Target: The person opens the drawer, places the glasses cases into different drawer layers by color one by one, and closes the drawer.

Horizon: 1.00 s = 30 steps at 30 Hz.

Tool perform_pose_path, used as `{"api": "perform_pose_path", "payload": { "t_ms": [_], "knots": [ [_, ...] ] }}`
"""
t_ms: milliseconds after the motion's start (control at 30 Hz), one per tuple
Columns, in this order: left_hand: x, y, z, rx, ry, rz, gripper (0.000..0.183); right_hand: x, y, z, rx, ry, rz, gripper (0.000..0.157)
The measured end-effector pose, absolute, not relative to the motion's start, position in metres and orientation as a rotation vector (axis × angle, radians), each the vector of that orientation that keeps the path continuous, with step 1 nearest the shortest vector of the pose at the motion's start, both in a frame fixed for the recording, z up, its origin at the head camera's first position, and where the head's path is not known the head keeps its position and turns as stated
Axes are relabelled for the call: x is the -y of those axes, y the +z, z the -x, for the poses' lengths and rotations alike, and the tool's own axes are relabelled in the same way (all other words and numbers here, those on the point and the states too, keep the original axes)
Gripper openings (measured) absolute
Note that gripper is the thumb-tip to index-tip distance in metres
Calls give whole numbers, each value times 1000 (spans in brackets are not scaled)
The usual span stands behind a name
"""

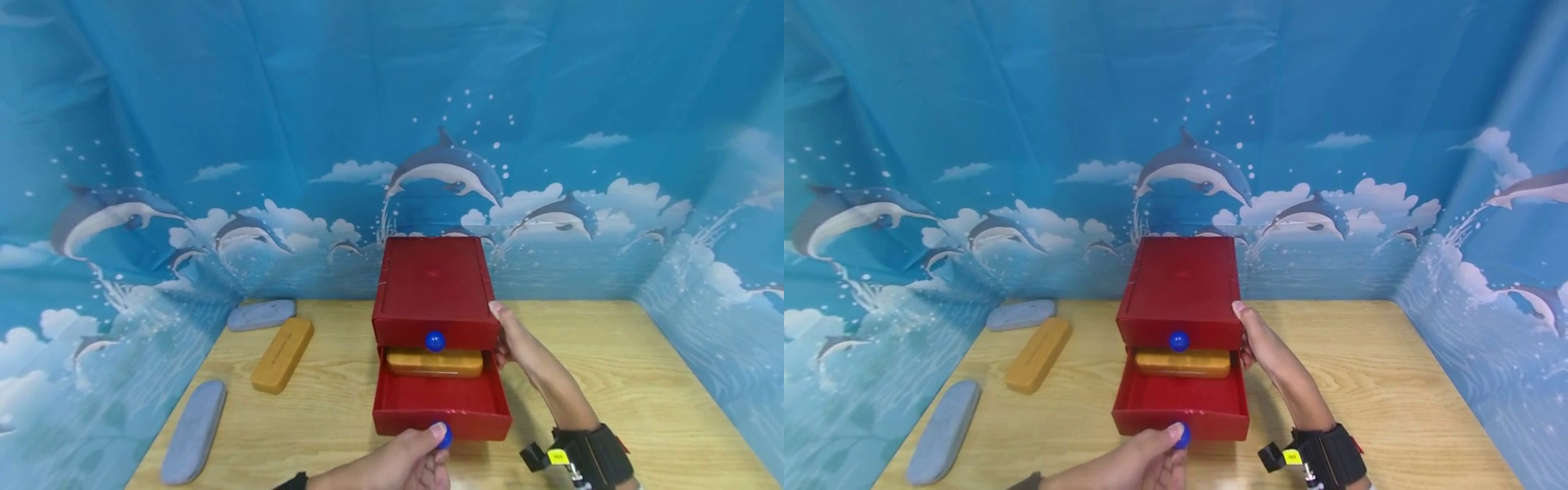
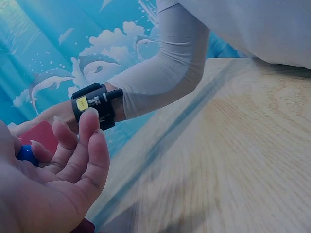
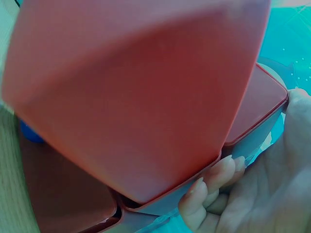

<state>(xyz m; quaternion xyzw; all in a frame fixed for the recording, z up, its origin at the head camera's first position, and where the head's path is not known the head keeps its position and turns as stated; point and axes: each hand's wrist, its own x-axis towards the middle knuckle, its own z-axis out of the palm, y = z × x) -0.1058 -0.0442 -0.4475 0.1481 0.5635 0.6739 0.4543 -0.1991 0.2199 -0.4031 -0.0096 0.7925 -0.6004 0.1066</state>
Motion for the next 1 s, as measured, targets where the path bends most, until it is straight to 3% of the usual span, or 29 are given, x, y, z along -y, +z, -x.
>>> {"api": "perform_pose_path", "payload": {
  "t_ms": [1000],
  "knots": [
    [40,-453,153,-1264,1754,-378,46,-221,-404,200,-2328,-1764,67,63]
  ]
}}
